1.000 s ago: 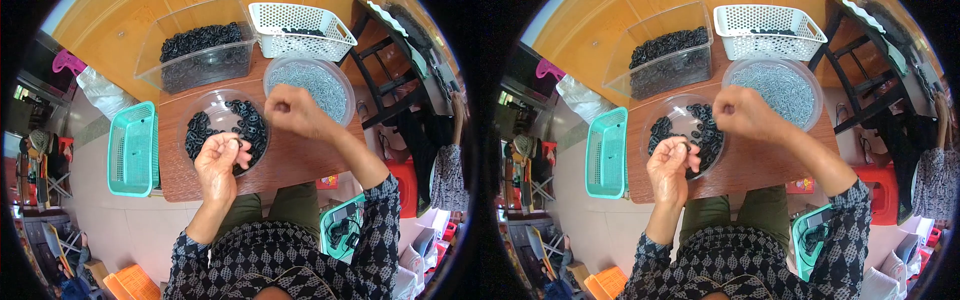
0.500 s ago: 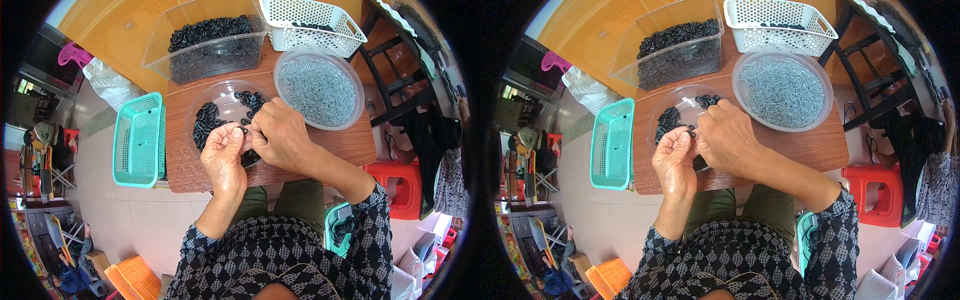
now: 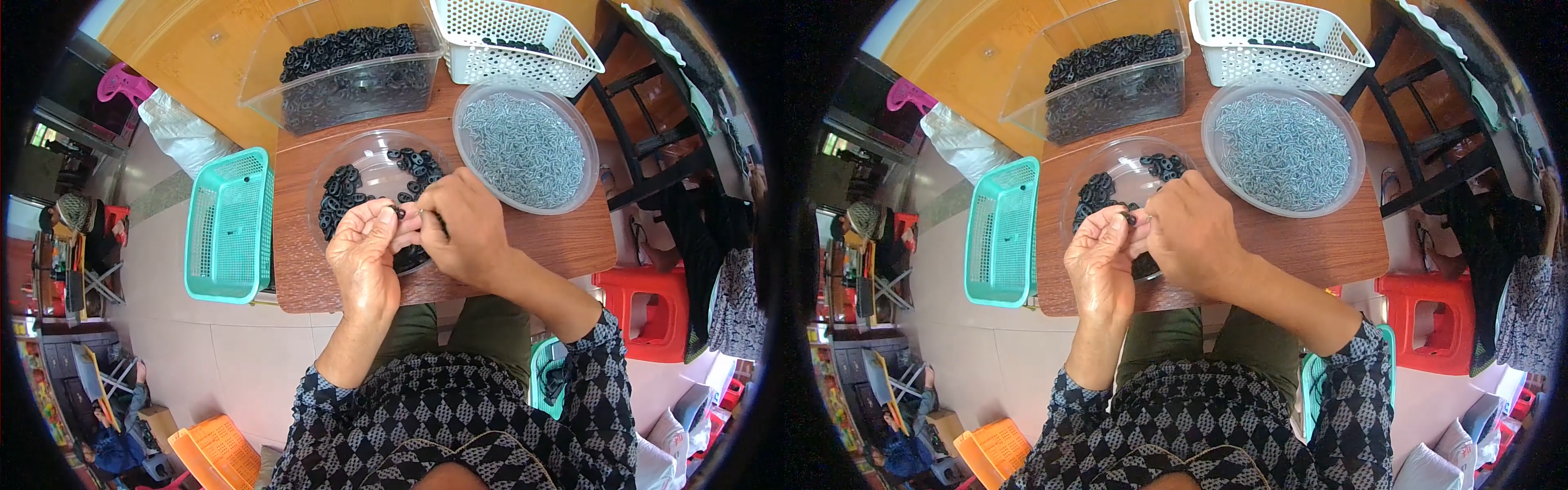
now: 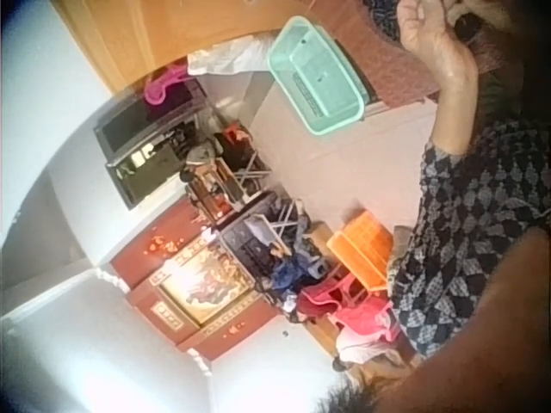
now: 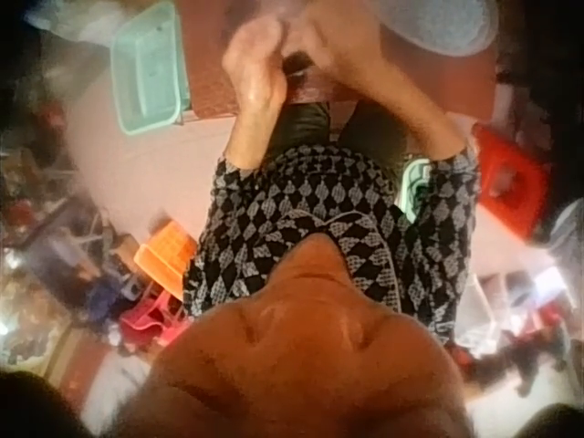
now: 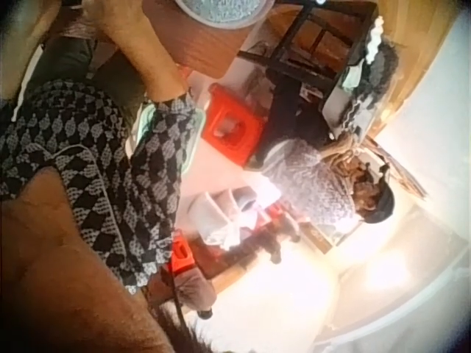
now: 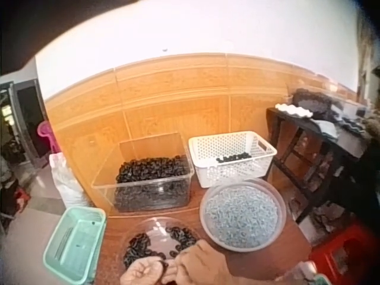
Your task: The person assembles cord locks by taking springs and lock bodies from trays and inserting the springs into the lock bodies by hand.
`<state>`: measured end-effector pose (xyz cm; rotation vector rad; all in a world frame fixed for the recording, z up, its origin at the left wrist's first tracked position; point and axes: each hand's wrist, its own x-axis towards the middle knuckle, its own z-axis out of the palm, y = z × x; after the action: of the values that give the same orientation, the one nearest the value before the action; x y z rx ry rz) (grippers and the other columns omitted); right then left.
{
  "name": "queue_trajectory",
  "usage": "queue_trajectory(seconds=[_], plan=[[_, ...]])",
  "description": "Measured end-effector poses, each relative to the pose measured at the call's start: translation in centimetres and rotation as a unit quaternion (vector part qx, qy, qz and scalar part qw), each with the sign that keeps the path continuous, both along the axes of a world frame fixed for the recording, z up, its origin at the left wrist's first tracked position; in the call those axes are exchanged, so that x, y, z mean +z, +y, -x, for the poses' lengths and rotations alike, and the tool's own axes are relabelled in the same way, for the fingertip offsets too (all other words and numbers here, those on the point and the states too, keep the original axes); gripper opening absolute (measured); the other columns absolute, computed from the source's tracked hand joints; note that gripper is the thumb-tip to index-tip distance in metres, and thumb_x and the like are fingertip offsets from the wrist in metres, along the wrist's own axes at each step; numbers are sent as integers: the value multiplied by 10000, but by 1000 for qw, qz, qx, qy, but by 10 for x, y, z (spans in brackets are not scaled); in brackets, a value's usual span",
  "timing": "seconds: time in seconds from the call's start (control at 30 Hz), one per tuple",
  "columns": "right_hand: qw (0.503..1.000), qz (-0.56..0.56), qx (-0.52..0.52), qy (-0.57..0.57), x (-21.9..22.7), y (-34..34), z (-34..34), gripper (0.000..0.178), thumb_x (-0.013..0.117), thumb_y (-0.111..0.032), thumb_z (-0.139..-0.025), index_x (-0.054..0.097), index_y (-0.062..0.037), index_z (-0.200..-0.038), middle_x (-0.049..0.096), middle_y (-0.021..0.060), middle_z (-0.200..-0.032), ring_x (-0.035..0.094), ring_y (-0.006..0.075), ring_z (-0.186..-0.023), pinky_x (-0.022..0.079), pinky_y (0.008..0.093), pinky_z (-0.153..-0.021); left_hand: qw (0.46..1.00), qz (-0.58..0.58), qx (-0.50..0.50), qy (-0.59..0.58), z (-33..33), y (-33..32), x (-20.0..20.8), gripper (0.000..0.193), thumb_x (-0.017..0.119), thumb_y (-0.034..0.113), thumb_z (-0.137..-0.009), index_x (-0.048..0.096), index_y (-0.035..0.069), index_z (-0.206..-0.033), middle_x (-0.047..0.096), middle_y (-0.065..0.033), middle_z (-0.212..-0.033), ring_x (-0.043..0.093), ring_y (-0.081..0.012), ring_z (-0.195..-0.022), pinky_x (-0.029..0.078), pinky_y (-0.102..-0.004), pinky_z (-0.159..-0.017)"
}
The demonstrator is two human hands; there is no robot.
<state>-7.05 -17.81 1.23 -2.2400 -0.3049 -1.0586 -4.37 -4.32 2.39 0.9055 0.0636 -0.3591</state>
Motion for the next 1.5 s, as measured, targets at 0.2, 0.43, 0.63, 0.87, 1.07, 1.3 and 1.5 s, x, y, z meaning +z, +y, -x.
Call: queue_trajectory(seconds=[0.2,0.43,0.63,0.87,1.07,1.3,1.5], plan=[[979,-127,46,155,14,-6,14,107,596,20,-709,529,-43,-762,555,89,-680,567,281,-653,449,384,-575,995,-61,-11,-73,1,4,-1,94,569,34,-907,546,-45,-953,659,-182,-880,667,-209,-703,551,-283,-562],[924,-227,77,299,18,-6,17,104,609,0,-712,525,-29,-767,569,105,-697,579,279,-668,455,377,-592,991,-88,-26,-99,6,8,-2,98,576,41,-905,556,-46,-948,659,-165,-876,655,-180,-706,531,-259,-565],[944,-189,79,260,15,-5,15,109,618,-14,-722,521,-29,-769,557,91,-664,555,271,-664,443,379,-596,989,-97,-20,-107,8,8,-2,90,576,35,-904,564,-42,-949,661,-143,-884,646,-162,-710,514,-241,-576],[931,-242,99,253,12,-4,16,88,616,-13,-747,564,-46,-810,528,54,-677,521,182,-635,422,314,-571,990,-90,-36,-106,7,9,-4,91,570,42,-911,569,-38,-955,651,-123,-871,637,-148,-694,505,-234,-569],[900,-308,128,280,10,-3,17,79,617,-28,-777,596,-39,-853,524,29,-752,505,92,-642,419,251,-575,984,-115,-31,-130,9,9,-5,93,569,31,-913,575,-33,-979,626,-83,-831,604,-116,-655,495,-222,-561],[883,-344,147,285,8,-2,18,86,609,-22,-788,610,-24,-875,538,33,-781,520,79,-662,431,237,-592,977,-143,-25,-156,12,10,-6,109,594,42,-904,580,-24,-990,618,-63,-838,585,-95,-653,487,-208,-565],[880,-359,129,282,2,-4,21,81,613,-45,-806,610,-13,-880,572,77,-825,562,127,-721,454,272,-652,977,-148,-61,-144,13,11,-8,138,580,65,-919,570,-20,-1027,623,-57,-832,576,-86,-643,471,-191,-559]])
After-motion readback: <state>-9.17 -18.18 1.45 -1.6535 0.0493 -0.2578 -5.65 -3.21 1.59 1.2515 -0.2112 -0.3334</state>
